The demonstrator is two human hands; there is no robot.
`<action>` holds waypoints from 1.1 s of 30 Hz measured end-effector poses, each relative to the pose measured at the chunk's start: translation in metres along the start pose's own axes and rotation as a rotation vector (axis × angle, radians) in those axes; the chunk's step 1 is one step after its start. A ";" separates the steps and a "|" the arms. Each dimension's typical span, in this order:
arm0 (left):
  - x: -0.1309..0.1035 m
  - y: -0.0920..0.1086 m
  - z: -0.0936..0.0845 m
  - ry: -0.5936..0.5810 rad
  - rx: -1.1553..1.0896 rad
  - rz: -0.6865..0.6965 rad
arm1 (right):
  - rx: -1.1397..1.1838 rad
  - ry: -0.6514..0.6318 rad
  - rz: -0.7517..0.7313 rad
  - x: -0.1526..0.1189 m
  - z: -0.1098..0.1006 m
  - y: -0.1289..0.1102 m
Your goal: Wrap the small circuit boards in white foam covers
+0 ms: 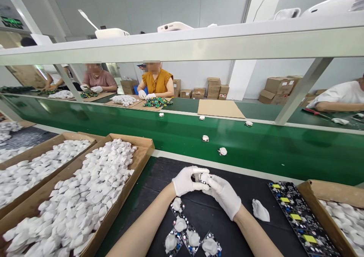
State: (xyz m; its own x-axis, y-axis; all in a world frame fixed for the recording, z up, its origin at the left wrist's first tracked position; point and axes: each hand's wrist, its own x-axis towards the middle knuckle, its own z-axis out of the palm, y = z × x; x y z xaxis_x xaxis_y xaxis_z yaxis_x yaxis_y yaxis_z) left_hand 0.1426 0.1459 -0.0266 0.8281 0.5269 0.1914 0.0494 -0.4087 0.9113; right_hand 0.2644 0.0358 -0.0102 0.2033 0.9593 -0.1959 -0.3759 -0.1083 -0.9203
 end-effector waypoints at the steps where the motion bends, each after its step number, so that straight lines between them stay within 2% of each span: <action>1: 0.000 -0.001 0.000 -0.014 0.012 -0.003 | -0.048 0.027 -0.026 0.001 0.001 0.002; 5: 0.000 -0.007 -0.002 -0.048 0.019 -0.046 | -0.170 0.128 -0.116 0.006 0.003 0.010; 8: -0.001 -0.006 -0.002 -0.062 -0.019 -0.072 | -0.180 0.139 -0.130 0.005 0.002 0.011; 14: -0.002 0.002 0.000 -0.006 -0.096 -0.084 | 0.111 -0.046 -0.046 0.000 -0.002 0.002; 16: -0.002 0.003 0.000 -0.004 -0.103 -0.078 | 0.136 -0.058 -0.023 -0.001 -0.002 0.001; 29: -0.001 0.001 -0.003 -0.047 -0.043 -0.054 | -0.280 0.180 -0.162 0.003 0.007 0.008; 33: -0.001 0.004 -0.002 -0.060 -0.049 -0.063 | -0.233 0.193 -0.181 0.001 0.008 0.006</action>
State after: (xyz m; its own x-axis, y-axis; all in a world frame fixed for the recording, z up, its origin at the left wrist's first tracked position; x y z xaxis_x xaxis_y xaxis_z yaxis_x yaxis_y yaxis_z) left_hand 0.1405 0.1452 -0.0224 0.8565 0.5038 0.1123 0.0763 -0.3389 0.9377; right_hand 0.2549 0.0382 -0.0135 0.4236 0.9037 -0.0627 -0.1066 -0.0190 -0.9941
